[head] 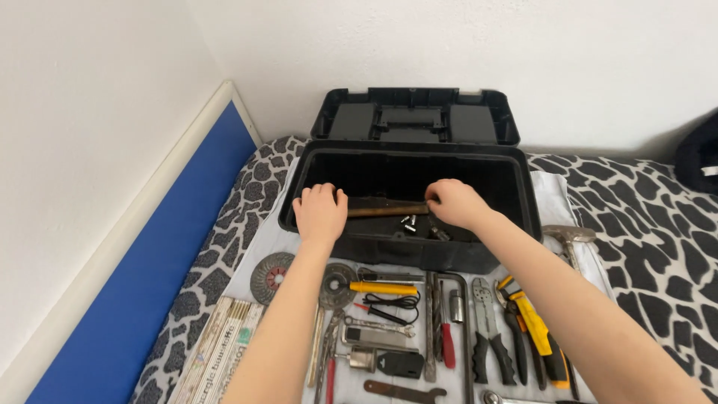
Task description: The person removes various tools and hardware from a black plastic toolbox and places them on a patterned bedspread. Items handled include a hammer, metal rods, a grinding disc, pliers, wrenches, and small fasteners. The person repeatedly reaches into the box, picks up items, and sets them down on the bed.
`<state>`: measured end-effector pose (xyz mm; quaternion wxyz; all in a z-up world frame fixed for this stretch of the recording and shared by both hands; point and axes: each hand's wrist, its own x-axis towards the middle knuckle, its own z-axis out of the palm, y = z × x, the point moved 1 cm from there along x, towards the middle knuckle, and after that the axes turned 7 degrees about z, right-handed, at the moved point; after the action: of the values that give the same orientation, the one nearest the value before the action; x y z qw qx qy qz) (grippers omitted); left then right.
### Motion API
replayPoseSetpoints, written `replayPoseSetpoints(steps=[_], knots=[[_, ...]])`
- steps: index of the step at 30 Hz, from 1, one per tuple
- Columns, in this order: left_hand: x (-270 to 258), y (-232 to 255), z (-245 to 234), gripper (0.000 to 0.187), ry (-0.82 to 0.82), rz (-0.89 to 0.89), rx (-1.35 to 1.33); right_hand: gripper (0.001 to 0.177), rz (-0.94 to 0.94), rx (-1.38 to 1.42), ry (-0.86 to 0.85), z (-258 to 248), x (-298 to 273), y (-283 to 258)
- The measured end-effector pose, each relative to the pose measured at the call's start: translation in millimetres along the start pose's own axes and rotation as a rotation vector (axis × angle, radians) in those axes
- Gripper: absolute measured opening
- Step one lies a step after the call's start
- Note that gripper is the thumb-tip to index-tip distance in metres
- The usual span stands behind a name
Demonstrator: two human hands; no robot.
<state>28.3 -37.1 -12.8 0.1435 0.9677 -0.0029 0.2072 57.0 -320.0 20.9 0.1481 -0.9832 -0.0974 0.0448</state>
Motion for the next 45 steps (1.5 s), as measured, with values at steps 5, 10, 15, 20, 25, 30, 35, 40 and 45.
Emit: replayPoseSetpoints(steps=[5, 10, 15, 20, 25, 30, 35, 40, 45], knots=[[-7.2, 9.7, 2.6, 0.046, 0.272, -0.060, 0.062, 0.027, -0.018, -0.216, -0.124, 59.1, 80.5, 1.5], [-9.0, 17.6, -16.7, 0.055, 0.206, -0.136, -0.015, 0.028, -0.037, -0.419, -0.178, 124.4, 140.2, 2.2], [-4.4, 15.0, -13.1, 0.056, 0.255, -0.137, -0.012, 0.025, -0.169, -0.580, -0.262, 151.7, 157.8, -16.0], [0.0, 9.7, -4.7, 0.057, 0.215, -0.158, -0.002, 0.027, -0.270, -0.637, -0.307, 161.6, 162.7, -22.1], [-0.9, 9.6, -6.7, 0.055, 0.203, -0.153, -0.018, 0.027, -0.316, -0.635, -0.323, 149.2, 155.2, -31.2], [-0.1, 9.8, -6.6, 0.052, 0.224, -0.160, -0.020, 0.052, -0.312, -0.454, -0.325, 93.4, 130.7, -44.8], [-1.2, 10.2, -10.0, 0.051, 0.219, -0.175, -0.043, 0.051, -0.363, -0.404, -0.297, 37.7, 81.0, -68.8], [-2.3, 9.3, -8.4, 0.050, 0.232, -0.168, -0.064, 0.044, -0.330, -0.404, -0.219, 8.9, 39.3, -67.3], [-5.0, 9.1, -6.9, 0.051, 0.282, -0.167, -0.037, 0.045, -0.326, -0.360, -0.088, -3.0, 3.0, -63.1]])
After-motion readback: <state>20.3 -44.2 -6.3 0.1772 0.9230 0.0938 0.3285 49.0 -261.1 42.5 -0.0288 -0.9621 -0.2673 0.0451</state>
